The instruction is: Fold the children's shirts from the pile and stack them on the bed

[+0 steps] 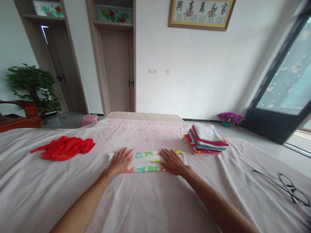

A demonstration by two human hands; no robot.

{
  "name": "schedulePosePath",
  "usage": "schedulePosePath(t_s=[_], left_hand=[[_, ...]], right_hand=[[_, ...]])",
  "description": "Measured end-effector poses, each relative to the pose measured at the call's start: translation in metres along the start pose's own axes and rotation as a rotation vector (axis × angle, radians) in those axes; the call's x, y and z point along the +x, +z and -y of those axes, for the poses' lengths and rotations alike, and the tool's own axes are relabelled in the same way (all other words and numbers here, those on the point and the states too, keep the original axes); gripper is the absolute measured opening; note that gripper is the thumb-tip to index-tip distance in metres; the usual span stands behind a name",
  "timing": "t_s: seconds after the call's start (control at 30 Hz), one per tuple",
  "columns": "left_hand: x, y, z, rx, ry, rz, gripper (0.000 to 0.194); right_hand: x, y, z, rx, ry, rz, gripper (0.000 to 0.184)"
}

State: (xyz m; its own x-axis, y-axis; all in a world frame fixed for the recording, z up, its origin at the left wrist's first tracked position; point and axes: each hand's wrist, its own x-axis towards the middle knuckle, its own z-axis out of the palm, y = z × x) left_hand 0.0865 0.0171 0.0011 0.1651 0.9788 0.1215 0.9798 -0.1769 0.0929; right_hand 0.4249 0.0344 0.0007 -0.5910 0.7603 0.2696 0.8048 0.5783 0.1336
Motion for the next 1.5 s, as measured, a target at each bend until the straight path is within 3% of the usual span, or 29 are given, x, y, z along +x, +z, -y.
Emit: schedulePosePath(t_s=[0.2,0.47,0.63,0.9,1.07,1.17,1.27,1.4,1.5], left_hand=[[-0.002,0.0,0.041,0.029,-0.174,0.029,0.06],[-0.011,0.008,0.055,0.073,-0.427,-0.108,0.063],[-0.025,0.003,0.053,0.079,-0.542,-0.151,0.068],[-0.045,-0.022,0.028,0.168,-0.587,-0.228,0.057],[-0.047,-0.03,0.035,0.147,-0.616,-0.149,0.061],[-0.044,-0.03,0.044,0.048,-0.596,-0.058,0.06],[-0.041,-0.031,0.049,-0.142,-0.571,-0.047,0.05],[-0.037,-0.033,0.047,-0.645,-0.59,-0.144,0.036],[-0.037,-0.035,0.042,-0.966,-0.577,-0.152,0.036]], right_hand=[[-0.003,0.006,0.001,0.029,0.069,-0.007,0.057],[-0.006,0.009,0.001,0.093,0.076,-0.08,0.054],[-0.006,0.009,0.0,0.104,0.073,-0.074,0.054],[-0.006,0.009,0.0,0.131,0.064,-0.116,0.052],[-0.007,0.005,0.002,0.128,0.076,-0.102,0.051],[-0.006,0.003,0.002,0.131,0.081,-0.085,0.051],[-0.006,0.001,0.004,0.131,0.086,-0.084,0.051],[-0.008,-0.006,0.007,0.149,0.092,-0.063,0.052],[-0.01,-0.018,0.009,0.177,0.093,-0.063,0.051]])
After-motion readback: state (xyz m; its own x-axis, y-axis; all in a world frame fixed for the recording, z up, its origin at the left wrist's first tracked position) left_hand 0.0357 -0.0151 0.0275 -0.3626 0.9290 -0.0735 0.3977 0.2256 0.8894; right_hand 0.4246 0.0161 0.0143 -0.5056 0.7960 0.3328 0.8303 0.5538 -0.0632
